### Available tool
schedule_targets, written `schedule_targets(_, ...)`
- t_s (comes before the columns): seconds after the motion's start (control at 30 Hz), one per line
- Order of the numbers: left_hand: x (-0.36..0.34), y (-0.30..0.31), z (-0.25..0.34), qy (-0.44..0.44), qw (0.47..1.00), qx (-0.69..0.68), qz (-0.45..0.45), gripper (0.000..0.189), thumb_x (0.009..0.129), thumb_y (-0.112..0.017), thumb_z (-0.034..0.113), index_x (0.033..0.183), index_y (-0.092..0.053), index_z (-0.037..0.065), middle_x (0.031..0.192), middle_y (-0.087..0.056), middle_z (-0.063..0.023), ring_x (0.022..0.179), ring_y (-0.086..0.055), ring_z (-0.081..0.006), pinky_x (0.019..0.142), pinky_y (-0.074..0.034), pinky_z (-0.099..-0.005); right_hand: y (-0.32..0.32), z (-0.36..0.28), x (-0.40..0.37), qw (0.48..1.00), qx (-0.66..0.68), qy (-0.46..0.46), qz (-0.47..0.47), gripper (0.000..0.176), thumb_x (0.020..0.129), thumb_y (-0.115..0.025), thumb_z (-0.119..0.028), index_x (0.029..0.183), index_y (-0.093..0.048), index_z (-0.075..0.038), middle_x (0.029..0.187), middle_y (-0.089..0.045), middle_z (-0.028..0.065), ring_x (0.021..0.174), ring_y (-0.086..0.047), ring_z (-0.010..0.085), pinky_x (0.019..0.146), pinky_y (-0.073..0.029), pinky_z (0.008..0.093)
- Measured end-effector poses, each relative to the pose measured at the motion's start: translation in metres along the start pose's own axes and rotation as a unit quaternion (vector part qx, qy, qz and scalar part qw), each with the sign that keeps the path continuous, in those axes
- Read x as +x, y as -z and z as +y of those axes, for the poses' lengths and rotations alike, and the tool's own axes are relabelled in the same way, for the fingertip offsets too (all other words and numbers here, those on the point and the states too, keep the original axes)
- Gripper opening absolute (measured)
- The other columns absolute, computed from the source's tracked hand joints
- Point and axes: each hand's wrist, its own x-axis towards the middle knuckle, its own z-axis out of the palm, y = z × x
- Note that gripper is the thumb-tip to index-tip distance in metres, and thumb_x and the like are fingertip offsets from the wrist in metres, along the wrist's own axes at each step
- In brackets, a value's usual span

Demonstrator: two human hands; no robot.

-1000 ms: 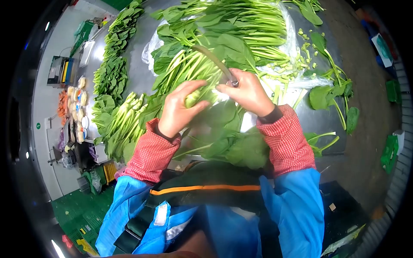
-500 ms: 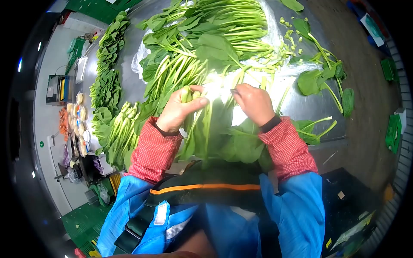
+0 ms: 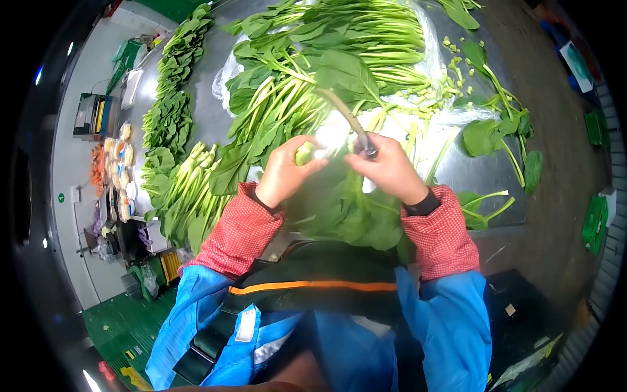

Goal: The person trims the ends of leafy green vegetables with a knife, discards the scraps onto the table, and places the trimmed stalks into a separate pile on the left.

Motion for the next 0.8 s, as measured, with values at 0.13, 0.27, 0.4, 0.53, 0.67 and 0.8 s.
schedule_targets(0.13,-0.008,0.002,0.006,0.064,0.921,-0.38,-0.052,0.047,0.083,-0.073,0.009,0.126,-0.054,0.002,0.109,-0.062,-0.0025,0.096,-0.058,-0.0091,0.084,-0.048,-0.0249,-0.035,-0.014,0.016,1.0,-0.004,0.009,0.008,0.016,0.086,-0.069,-0.016,0.087,-0.064,-0.002,0.07,-0.057,-0.0025,0.065,-0.05,0.0043,0.059,-0.042,0.0211)
schedule_targets(0.27,-0.023,0.04,0.003,0.09,0.95,-0.291,-0.072,0.043,0.084,-0.07,0.005,0.125,-0.056,0.005,0.102,-0.062,0.0008,0.09,-0.057,-0.0071,0.081,-0.048,-0.0226,-0.049,-0.027,0.03,0.999,0.015,-0.013,-0.051,0.018,0.09,-0.065,-0.019,0.088,-0.066,-0.002,0.07,-0.062,-0.0001,0.065,-0.054,0.0069,0.061,-0.044,0.0233)
schedule_targets(0.4,-0.049,0.12,-0.026,0.036,0.994,-0.008,0.101,0.035,0.082,-0.07,0.005,0.115,-0.061,0.007,0.097,-0.064,-0.0011,0.087,-0.058,-0.0097,0.078,-0.049,-0.0249,-0.046,-0.004,0.071,0.984,-0.154,0.065,0.059,0.024,0.09,-0.064,-0.025,0.094,-0.066,-0.001,0.07,-0.064,0.0066,0.064,-0.061,0.0146,0.061,-0.047,0.0288)
schedule_targets(0.53,-0.059,0.205,-0.06,-0.054,0.849,0.458,0.259,0.037,0.069,-0.076,0.006,0.104,-0.063,0.011,0.095,-0.064,-0.0087,0.087,-0.059,-0.028,0.077,-0.048,-0.0394,-0.048,0.042,0.122,0.903,-0.382,0.17,0.099,0.029,0.086,-0.064,-0.026,0.106,-0.064,-0.005,0.093,-0.067,0.0176,0.078,-0.064,0.0355,0.066,-0.051,0.0411)
schedule_targets(0.67,-0.091,0.236,-0.191,0.15,0.778,0.566,0.227,0.062,0.074,-0.077,0.037,0.127,-0.052,0.016,0.107,-0.058,-0.0124,0.098,-0.055,-0.0337,0.08,-0.047,-0.0444,-0.054,0.061,0.165,0.85,-0.481,0.195,0.088,0.023,0.085,-0.06,-0.016,0.106,-0.062,-0.008,0.091,-0.062,0.0172,0.076,-0.064,0.0369,0.065,-0.052,0.0449)
schedule_targets(0.8,-0.118,0.228,-0.288,0.219,0.821,0.467,0.247,0.08,0.078,-0.065,0.06,0.14,-0.042,0.014,0.121,-0.053,-0.0211,0.111,-0.051,-0.0376,0.094,-0.042,-0.0486,-0.054,0.073,0.184,0.801,-0.583,0.125,0.048,0.017,0.083,-0.056,-0.01,0.1,-0.061,-0.008,0.095,-0.056,0.0192,0.073,-0.064,0.0378,0.063,-0.053,0.0472)
